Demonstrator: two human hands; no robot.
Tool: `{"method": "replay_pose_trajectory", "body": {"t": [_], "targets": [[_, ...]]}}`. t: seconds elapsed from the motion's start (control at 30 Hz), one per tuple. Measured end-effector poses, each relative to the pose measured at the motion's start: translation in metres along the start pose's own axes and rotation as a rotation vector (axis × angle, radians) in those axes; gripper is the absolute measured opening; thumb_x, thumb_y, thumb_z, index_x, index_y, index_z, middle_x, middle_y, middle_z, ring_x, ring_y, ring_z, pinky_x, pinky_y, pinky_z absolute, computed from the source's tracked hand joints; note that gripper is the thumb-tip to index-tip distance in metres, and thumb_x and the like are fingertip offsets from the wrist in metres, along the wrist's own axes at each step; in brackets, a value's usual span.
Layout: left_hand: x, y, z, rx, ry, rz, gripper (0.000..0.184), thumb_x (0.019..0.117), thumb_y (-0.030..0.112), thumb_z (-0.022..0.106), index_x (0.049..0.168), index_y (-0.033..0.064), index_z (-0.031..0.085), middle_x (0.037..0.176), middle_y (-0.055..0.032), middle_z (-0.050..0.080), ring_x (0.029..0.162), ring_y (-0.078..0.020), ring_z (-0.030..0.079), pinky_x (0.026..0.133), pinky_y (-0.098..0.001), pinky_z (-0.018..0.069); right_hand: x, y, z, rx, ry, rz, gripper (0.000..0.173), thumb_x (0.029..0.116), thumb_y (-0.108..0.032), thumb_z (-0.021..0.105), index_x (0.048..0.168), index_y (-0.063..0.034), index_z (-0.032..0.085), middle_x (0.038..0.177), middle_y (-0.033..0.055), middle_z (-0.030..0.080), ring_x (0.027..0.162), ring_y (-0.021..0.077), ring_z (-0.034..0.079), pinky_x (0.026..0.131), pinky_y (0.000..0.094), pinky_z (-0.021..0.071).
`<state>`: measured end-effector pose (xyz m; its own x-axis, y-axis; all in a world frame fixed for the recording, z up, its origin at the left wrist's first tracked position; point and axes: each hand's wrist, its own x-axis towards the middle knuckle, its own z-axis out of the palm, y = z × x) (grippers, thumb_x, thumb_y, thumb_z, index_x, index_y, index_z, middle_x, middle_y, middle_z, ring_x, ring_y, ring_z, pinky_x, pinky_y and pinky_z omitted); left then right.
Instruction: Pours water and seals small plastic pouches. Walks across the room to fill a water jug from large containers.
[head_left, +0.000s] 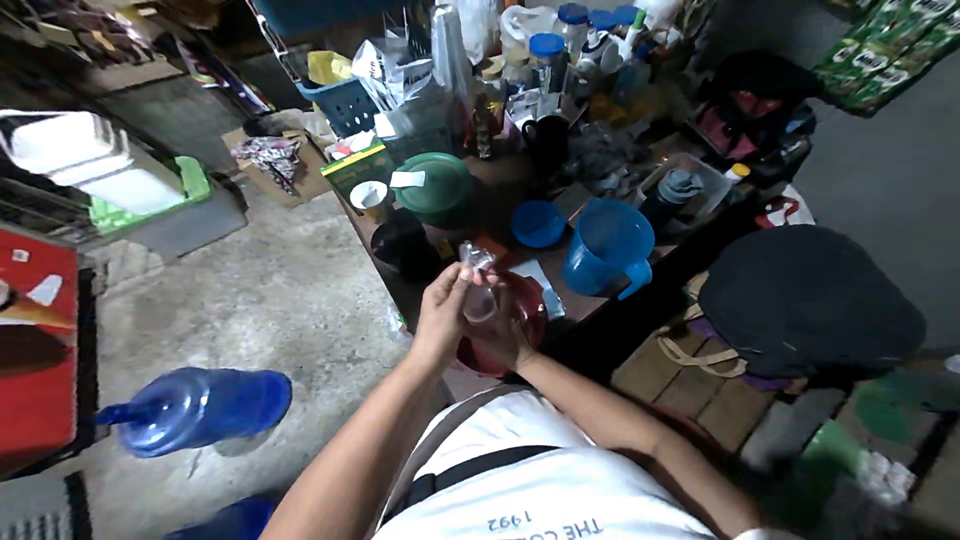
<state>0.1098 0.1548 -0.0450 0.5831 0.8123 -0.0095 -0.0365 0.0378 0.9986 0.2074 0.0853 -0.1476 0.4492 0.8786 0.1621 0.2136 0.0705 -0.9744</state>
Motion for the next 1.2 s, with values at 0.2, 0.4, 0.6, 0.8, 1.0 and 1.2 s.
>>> {"method": "replay_pose_trajectory", "body": {"t": [0.2,0.4,0.6,0.8,1.0,1.2], "targets": [[0.011,0.047,-0.025,-0.279,-0.170,-0.127,0.032,0.1086,0.020,0.037,0.095,0.0186,0.066,0.090,0.0035,0.073,0.090,-0.0053,0.070,0.082,-0.0218,0.0577,0.034,-0.013,-0.049,0.369,-0.363,-0.097,0.058,0.0760,-0.006,0.083,0.124,0.0090,0.055,0.109,0.0064,0.067,0.098,0.0061,0.066,0.090,0.0266,0.0574],[0.019,0.070,-0.026,-0.090,-0.299,-0.078,0.030,0.1087,0.027,0.043,0.099,0.0195,0.070,0.091,0.0047,0.071,0.080,0.0003,0.065,0.074,-0.0152,0.0532,0.051,-0.007,-0.058,0.876,-0.895,0.367,0.041,0.1043,-0.030,0.043,0.128,-0.0030,0.061,0.105,0.0063,0.073,0.087,0.0111,0.070,0.075,0.0272,0.0591],[0.022,0.075,-0.029,-0.130,-0.294,-0.069,0.028,0.1087,0.026,0.042,0.096,0.0214,0.067,0.076,0.0088,0.062,0.067,0.0030,0.056,0.065,-0.0116,0.0492,0.034,-0.029,-0.061,0.940,-0.915,0.294,0.072,0.0862,-0.076,0.059,0.122,-0.0143,0.064,0.088,0.0022,0.075,0.071,0.0099,0.072,0.062,0.0243,0.0600],[0.017,0.079,-0.025,-0.136,-0.375,-0.044,0.027,0.1079,0.028,0.047,0.097,0.0210,0.070,0.082,0.0078,0.065,0.071,0.0031,0.058,0.068,-0.0114,0.0492,0.043,-0.045,-0.064,0.959,-1.009,0.590,0.049,0.1107,-0.037,0.030,0.129,-0.0017,0.060,0.098,0.0094,0.073,0.075,0.0112,0.071,0.065,0.0241,0.0603],[0.016,0.083,-0.027,-0.097,-0.359,0.010,0.024,0.1072,0.029,0.049,0.095,0.0230,0.068,0.070,0.0118,0.055,0.061,0.0041,0.050,0.063,-0.0104,0.0460,0.035,-0.054,-0.067,0.877,-0.957,0.426,0.072,0.0842,-0.073,0.066,0.124,-0.0121,0.060,0.090,0.0035,0.075,0.074,0.0136,0.074,0.066,0.0273,0.0624],[0.016,0.079,-0.026,-0.116,-0.408,0.019,0.023,0.1071,0.032,0.051,0.097,0.0225,0.070,0.073,0.0119,0.058,0.063,0.0040,0.053,0.068,-0.0123,0.0506,0.045,-0.053,-0.068,1.089,-1.053,0.638,0.067,0.1079,-0.055,0.028,0.139,-0.0013,0.054,0.096,0.0170,0.071,0.061,0.0154,0.067,0.053,0.0263,0.0582]]}}
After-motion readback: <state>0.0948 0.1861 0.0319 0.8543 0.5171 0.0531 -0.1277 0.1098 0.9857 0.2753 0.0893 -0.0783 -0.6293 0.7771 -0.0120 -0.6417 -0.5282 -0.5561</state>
